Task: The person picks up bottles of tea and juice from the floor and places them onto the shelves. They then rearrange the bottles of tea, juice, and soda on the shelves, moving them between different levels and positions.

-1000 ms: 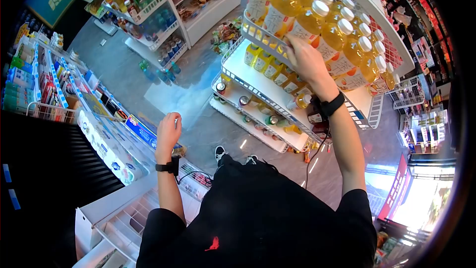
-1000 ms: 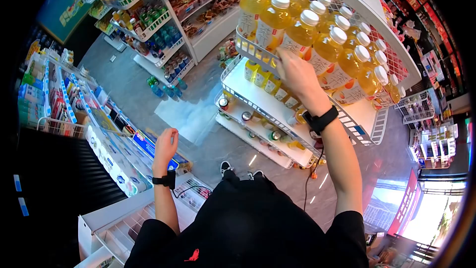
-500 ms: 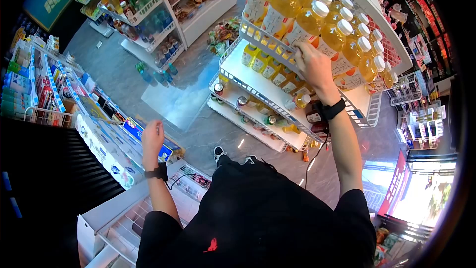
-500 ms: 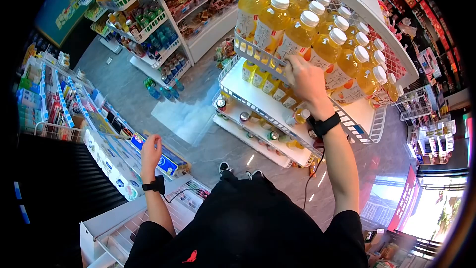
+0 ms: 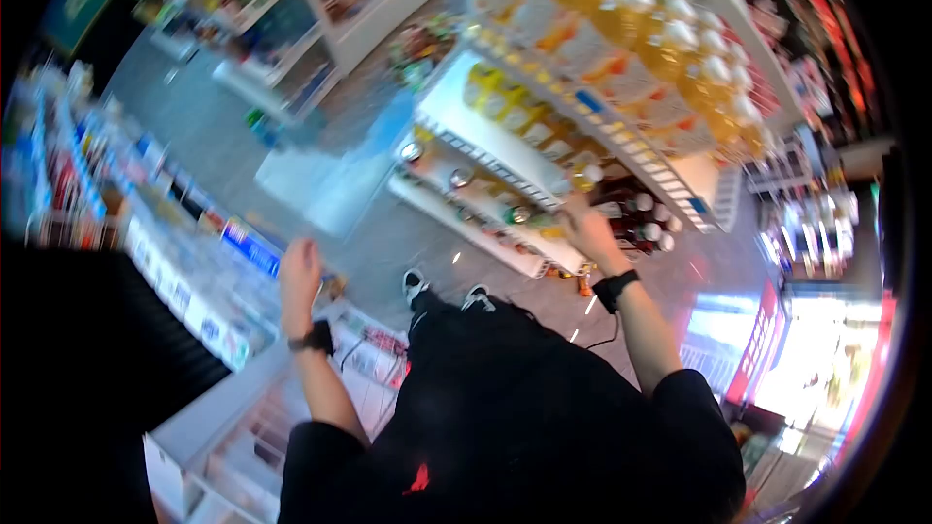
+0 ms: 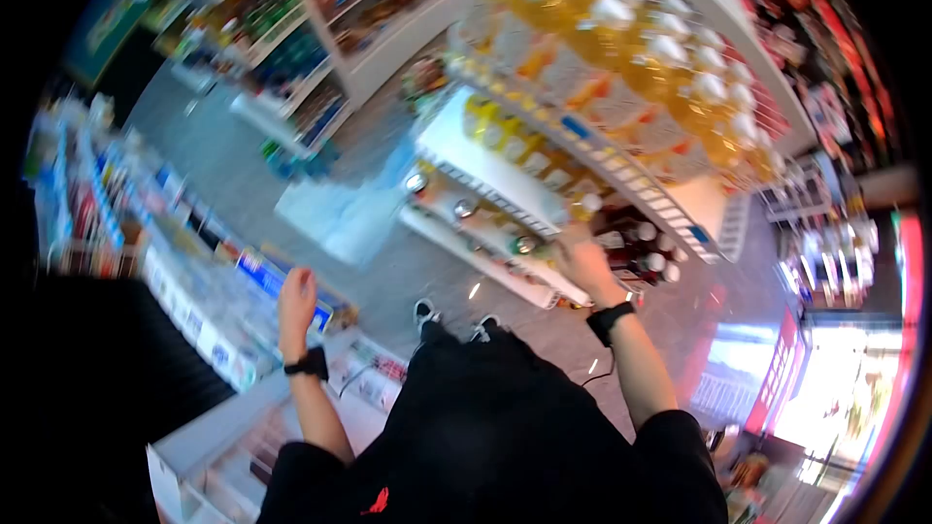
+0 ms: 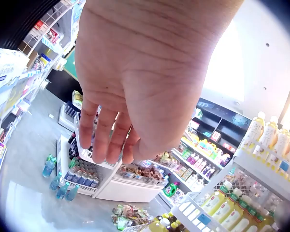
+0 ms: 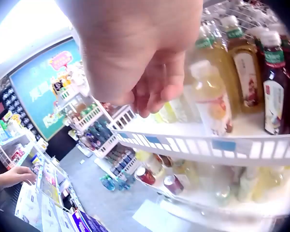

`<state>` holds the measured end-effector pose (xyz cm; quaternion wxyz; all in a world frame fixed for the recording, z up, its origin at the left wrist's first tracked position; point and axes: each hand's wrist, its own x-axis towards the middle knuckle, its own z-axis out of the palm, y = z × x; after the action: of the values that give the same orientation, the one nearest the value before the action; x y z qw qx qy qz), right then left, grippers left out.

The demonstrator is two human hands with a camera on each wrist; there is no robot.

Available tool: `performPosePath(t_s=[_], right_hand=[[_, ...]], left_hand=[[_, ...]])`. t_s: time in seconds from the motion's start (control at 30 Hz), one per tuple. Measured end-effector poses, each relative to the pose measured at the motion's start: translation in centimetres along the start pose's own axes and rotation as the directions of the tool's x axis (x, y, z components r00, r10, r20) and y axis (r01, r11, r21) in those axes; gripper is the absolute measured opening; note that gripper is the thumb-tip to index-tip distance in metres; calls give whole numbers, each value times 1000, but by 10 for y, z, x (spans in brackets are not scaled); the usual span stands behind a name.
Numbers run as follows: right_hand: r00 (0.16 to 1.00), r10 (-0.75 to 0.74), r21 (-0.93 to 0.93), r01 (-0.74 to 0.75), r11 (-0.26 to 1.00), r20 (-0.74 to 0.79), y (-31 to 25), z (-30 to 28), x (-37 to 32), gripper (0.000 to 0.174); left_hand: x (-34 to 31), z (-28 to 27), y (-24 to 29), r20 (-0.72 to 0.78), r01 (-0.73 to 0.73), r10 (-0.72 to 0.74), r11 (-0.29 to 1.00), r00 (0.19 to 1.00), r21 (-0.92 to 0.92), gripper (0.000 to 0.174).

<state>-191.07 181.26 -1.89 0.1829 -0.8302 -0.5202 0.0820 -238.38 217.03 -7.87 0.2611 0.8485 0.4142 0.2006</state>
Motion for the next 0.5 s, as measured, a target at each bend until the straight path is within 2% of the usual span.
performPosePath(t_s=[0.03, 0.07, 0.1, 0.13, 0.17, 0.23, 0.27, 0.3, 0.33, 0.4, 0.47, 0.5], right_hand=[[1000, 23, 54, -23, 998, -9, 5, 5, -6, 25], [991, 90, -48, -85, 995, 101, 26, 15, -11, 29], [979, 164, -21, -163, 986, 120, 24, 16, -10, 30], [984, 130, -22, -128, 992, 119, 24, 15, -7, 29], [975, 168, -3, -169, 986, 143, 23, 17, 0, 26], [978, 155, -22, -154, 988, 142, 13, 22, 16, 27], [972, 154, 38, -164, 986, 179, 3, 25, 24, 29], [965, 135, 105, -162, 981, 223, -3, 37, 36, 30], [964, 49, 134, -86, 987, 262, -8, 49, 49, 37], [958, -31, 173, -20, 985, 286, -32, 63, 77, 39], [932, -194, 187, 140, 972, 308, -46, 102, 118, 51], [913, -243, 214, 179, 960, 329, -52, 119, 140, 51]], left_hand=[[-3, 17, -24, -36, -44, 44, 999, 998, -1, 24], [-3, 38, -51, -18, -70, 69, 997, 997, -30, 23], [-4, 28, -28, 11, 25, -24, 992, 1000, -122, 20], [-5, 18, -18, 53, 31, -28, 997, 998, -65, 18], [-10, 22, -24, 60, 33, -29, 998, 998, -59, 18], [-9, 27, -24, 71, 44, -40, 998, 997, -49, 18], [-15, 25, -22, 84, 66, -61, 996, 995, -53, 18], [-24, 20, -25, 89, 100, -96, 994, 991, -48, 19], [-28, 22, -28, 50, 56, -56, 998, 997, -3, 18], [-35, 16, -17, 52, 106, -108, 994, 993, 23, 17], [-44, 4, -7, 31, 180, -182, 982, 983, 64, 17], [-44, 2, -3, 41, 190, -192, 981, 980, 49, 16]])
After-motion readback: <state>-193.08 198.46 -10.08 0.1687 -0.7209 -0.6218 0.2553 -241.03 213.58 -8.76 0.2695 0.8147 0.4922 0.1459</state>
